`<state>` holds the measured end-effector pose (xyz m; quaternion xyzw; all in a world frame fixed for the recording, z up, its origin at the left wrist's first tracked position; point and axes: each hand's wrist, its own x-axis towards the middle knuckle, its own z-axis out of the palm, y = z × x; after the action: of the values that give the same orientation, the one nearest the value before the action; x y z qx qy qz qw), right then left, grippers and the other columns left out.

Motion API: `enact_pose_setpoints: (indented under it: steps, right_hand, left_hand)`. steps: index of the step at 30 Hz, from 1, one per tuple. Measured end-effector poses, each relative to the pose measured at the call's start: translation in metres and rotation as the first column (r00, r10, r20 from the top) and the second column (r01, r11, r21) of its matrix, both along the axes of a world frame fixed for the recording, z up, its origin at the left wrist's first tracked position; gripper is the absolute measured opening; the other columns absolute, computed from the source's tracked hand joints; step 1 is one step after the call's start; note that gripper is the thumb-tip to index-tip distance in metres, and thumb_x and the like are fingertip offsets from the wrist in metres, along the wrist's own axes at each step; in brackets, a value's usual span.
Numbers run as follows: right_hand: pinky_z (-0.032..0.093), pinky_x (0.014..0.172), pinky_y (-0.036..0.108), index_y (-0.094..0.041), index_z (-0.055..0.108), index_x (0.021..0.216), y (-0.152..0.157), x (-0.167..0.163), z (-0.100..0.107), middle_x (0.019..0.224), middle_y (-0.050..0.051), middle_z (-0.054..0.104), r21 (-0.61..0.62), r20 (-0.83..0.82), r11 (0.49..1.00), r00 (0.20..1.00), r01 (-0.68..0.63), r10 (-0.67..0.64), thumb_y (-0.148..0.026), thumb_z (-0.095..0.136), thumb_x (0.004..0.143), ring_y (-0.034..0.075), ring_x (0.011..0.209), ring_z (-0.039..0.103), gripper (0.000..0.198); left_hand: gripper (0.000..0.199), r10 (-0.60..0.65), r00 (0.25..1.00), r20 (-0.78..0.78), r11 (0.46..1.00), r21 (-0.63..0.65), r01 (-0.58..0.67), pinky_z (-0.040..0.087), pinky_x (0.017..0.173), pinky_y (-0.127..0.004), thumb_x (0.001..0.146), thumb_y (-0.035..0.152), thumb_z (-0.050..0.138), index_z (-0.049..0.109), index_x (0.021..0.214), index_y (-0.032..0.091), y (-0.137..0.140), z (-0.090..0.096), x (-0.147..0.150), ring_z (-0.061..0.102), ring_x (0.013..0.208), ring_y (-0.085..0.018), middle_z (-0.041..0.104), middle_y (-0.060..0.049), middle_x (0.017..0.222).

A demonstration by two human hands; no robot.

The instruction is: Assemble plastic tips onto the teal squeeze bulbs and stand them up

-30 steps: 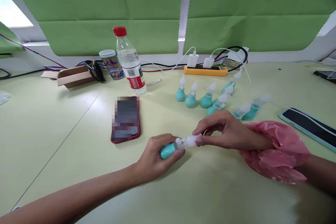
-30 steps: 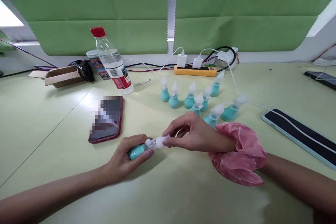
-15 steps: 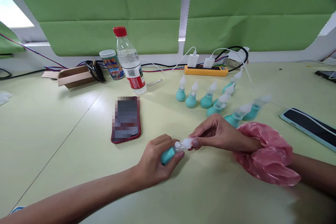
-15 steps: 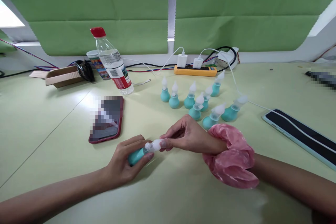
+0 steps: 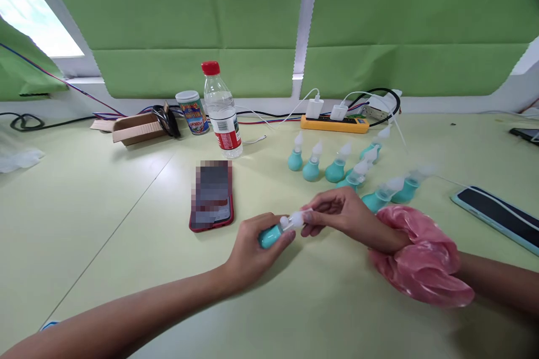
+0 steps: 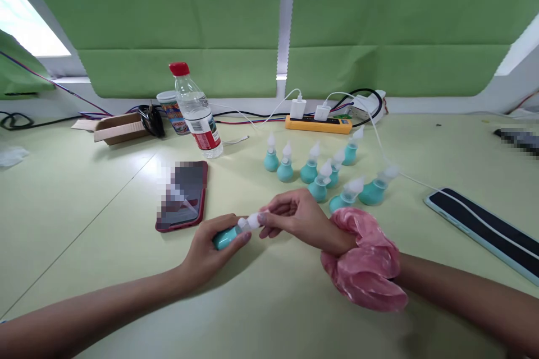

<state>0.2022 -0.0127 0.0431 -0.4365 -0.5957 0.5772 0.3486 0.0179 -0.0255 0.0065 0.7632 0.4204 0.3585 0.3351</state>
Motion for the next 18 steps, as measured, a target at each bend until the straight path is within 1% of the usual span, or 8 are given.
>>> enact_pose_setpoints:
  steps: [3,5,6,8,9,11,14,18]
  right_hand:
    - [0.050,0.047,0.021,-0.010,0.063,0.067,0.012,-0.006,0.028,0.060,0.003,0.065,0.264,0.127,0.963,0.988,0.052,-0.088,-0.030,0.068,0.063,0.013,0.050,0.062,0.021]
    - [0.048,0.047,0.021,-0.010,0.063,0.066,0.022,-0.009,0.049,0.059,0.003,0.064,0.547,0.173,0.825,0.945,0.140,-0.276,-0.029,0.065,0.067,0.011,0.049,0.059,0.019]
    - [0.047,0.047,0.021,-0.011,0.062,0.067,0.027,-0.011,0.058,0.058,0.003,0.063,0.635,0.193,0.759,0.922,0.144,-0.336,-0.028,0.062,0.070,0.011,0.048,0.058,0.018]
    - [0.045,0.050,0.022,-0.011,0.063,0.066,0.038,-0.016,0.071,0.058,0.003,0.063,0.743,0.291,0.661,0.841,0.102,-0.457,-0.026,0.056,0.074,0.011,0.050,0.057,0.018]
    - [0.045,0.053,0.023,-0.012,0.063,0.066,0.043,-0.019,0.074,0.059,0.003,0.063,0.771,0.352,0.634,0.785,0.066,-0.510,-0.024,0.055,0.075,0.011,0.052,0.057,0.018]
    - [0.044,0.059,0.025,-0.012,0.064,0.065,0.053,-0.027,0.074,0.062,0.004,0.063,0.781,0.483,0.624,0.648,-0.016,-0.588,-0.022,0.052,0.075,0.014,0.059,0.057,0.018]
    - [0.042,0.066,0.029,-0.012,0.064,0.072,0.068,-0.039,0.067,0.072,0.008,0.064,0.726,0.643,0.678,0.466,-0.117,-0.608,-0.023,0.047,0.078,0.019,0.070,0.058,0.022]
    - [0.042,0.068,0.033,-0.011,0.063,0.085,0.089,-0.048,0.056,0.085,0.013,0.063,0.680,0.716,0.708,0.378,-0.190,-0.586,-0.021,0.041,0.078,0.024,0.081,0.057,0.025]
  left_hand:
    - [0.041,0.125,0.973,0.193,0.988,-0.115,-0.104,0.041,0.079,-0.029,0.076,0.034,0.055,0.051,0.114,0.019,0.005,-0.006,0.000,0.052,0.094,-0.019,0.057,-0.006,0.105]
    - [0.054,0.152,0.947,0.282,0.982,-0.153,-0.111,0.037,0.089,-0.034,0.080,0.033,0.051,0.031,0.129,0.024,0.006,-0.009,-0.001,0.043,0.109,-0.021,0.044,-0.007,0.126]
    - [0.058,0.138,0.942,0.306,0.983,-0.157,-0.093,0.035,0.092,-0.036,0.081,0.031,0.049,0.023,0.133,0.026,0.006,-0.010,-0.001,0.040,0.113,-0.021,0.038,-0.007,0.131]
    - [0.060,0.075,0.945,0.318,0.990,-0.136,-0.033,0.033,0.095,-0.038,0.082,0.026,0.046,0.015,0.134,0.029,0.004,-0.010,-0.002,0.037,0.116,-0.020,0.032,-0.006,0.135]
    - [0.061,0.039,0.950,0.310,0.993,-0.119,-0.002,0.032,0.096,-0.039,0.082,0.023,0.046,0.016,0.134,0.030,0.002,-0.010,-0.002,0.036,0.116,-0.020,0.032,-0.006,0.135]
    - [0.058,-0.013,0.960,0.281,0.995,-0.094,0.041,0.033,0.095,-0.039,0.080,0.018,0.047,0.024,0.132,0.028,0.000,-0.008,-0.003,0.038,0.114,-0.021,0.034,-0.007,0.133]
    - [0.053,-0.044,0.969,0.243,0.995,-0.074,0.064,0.037,0.091,-0.039,0.077,0.012,0.046,0.034,0.126,0.025,-0.001,-0.005,-0.004,0.042,0.108,-0.020,0.039,-0.008,0.127]
    - [0.047,-0.077,0.975,0.210,0.995,-0.045,0.089,0.041,0.088,-0.037,0.075,0.008,0.044,0.041,0.119,0.023,-0.001,-0.002,-0.003,0.045,0.103,-0.019,0.041,-0.008,0.120]
